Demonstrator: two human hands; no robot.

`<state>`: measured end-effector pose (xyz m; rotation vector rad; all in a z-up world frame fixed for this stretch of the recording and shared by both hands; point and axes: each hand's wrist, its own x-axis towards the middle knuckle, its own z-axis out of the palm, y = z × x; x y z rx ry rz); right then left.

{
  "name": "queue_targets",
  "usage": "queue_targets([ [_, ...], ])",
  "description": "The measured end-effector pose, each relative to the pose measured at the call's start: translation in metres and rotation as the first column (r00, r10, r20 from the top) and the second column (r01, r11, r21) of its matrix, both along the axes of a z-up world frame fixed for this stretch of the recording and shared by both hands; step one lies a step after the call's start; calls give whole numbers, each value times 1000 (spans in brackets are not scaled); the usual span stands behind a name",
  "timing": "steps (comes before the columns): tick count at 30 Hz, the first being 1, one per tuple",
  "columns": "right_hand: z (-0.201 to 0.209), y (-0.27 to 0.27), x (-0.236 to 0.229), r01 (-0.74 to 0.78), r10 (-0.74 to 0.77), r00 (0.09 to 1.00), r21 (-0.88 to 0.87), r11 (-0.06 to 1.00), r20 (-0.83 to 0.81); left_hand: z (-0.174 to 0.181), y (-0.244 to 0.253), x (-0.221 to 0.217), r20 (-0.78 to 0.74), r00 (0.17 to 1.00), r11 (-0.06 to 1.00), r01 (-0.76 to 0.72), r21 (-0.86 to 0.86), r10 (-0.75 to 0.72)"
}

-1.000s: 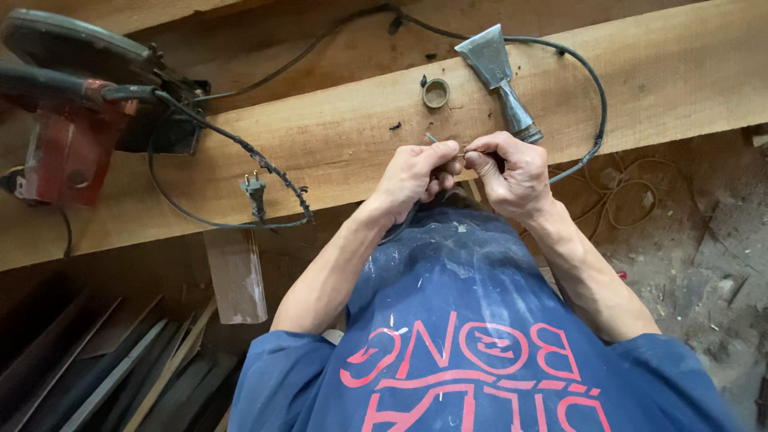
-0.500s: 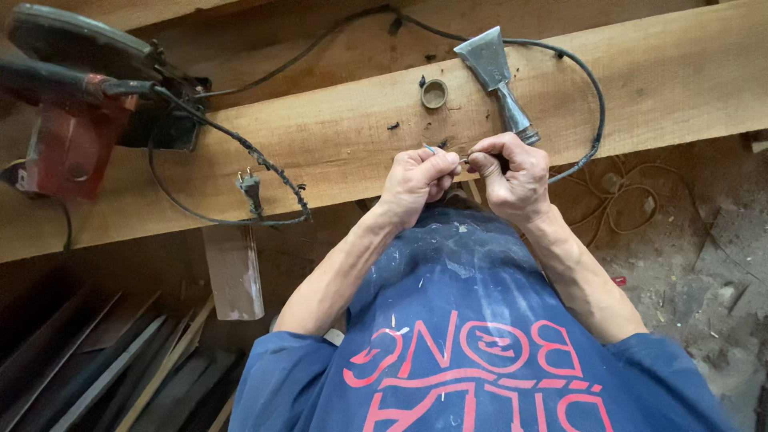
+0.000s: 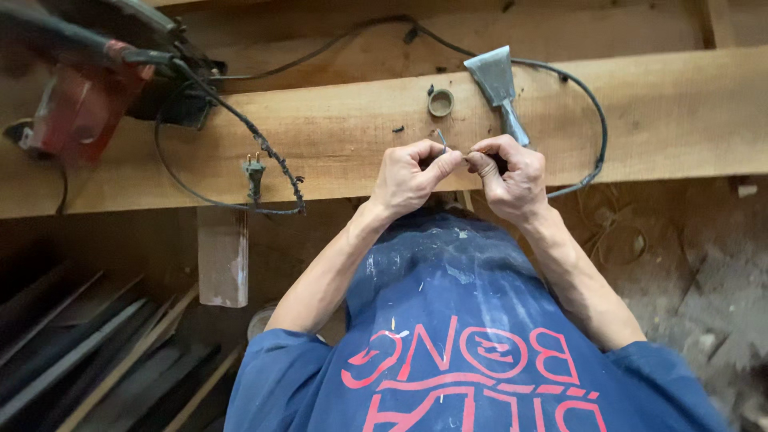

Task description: The person strips the insulation from the ends of an electrical cord using a chisel-like tool. They then twist the exposed wires together and wrap the connection with electrical tape.

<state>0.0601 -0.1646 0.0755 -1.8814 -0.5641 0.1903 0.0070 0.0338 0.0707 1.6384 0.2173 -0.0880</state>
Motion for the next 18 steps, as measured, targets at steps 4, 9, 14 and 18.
queue_targets([
  [4, -5, -1, 7, -29, 28, 998, 10, 1000, 53, -3, -8, 2, 61, 998, 998, -29, 53, 25],
  [9, -9, -9, 17, -79, 79, 992, -3, 997, 103, -19, -21, 2, 106, 990, 993, -100, 55, 94],
  [14, -14, -22, 35, -146, 147, 987, -37, 989, 57, -41, -30, 15, 49, 996, 990, -73, -122, 79],
  [18, -6, -29, 57, -239, 223, 933, -22, 971, -283, -46, -19, 20, -122, 992, 941, -28, -337, -15],
])
